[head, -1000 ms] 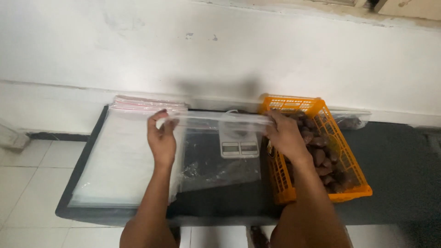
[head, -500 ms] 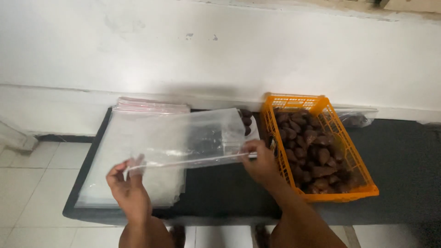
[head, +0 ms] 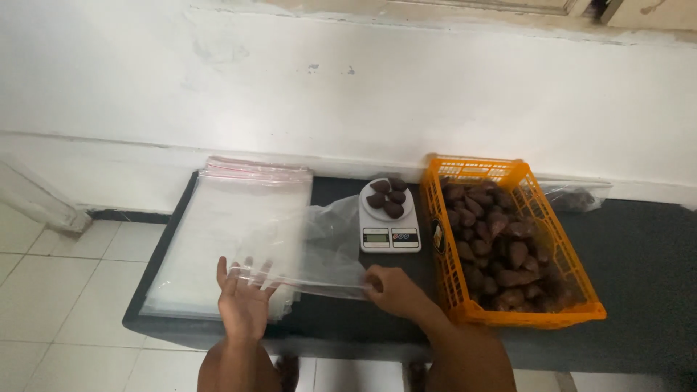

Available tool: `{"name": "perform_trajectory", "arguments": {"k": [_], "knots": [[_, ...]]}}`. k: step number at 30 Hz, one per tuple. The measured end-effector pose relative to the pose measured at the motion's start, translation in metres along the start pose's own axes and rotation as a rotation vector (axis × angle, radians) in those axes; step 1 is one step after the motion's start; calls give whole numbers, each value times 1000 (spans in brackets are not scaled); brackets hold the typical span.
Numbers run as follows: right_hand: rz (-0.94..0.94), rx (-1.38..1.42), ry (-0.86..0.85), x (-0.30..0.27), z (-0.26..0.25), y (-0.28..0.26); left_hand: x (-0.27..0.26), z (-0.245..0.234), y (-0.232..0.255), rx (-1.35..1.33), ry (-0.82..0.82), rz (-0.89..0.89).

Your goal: The person places individual pieces of dried fruit onto a digital scale one at a time, removes them, and then places a plastic bag onto the scale. They then fold the top of the plastic bag multiple times while holding it.

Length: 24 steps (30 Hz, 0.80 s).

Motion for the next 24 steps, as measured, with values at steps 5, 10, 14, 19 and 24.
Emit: {"name": "perform_trajectory", "arguments": {"k": [5,10,14,19,24], "knots": [[-4,59,-279,-25,25,-15,-7,50,15,-184,-605,323],[46,177,-301,-37,36,-34,-53,134,77,22,-966,460],[-79,243,-188,-29,33,-46,-92,138,97,42,-1280,456],[-208,127,11,-1,23,-36,-62,82,90,4,-1097,561],[-78,5,97,32,14,-12,11,-3,69,23,-269,454]]}}
Point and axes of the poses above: each hand's wrist, its own x-axis towards the middle knuckle, its own z-axis out of the palm, y = z × x, the point moved 9 cm from there along x, towards the middle knuckle, and after that the axes turned 13 degrees about x, right-handed, at the moved point
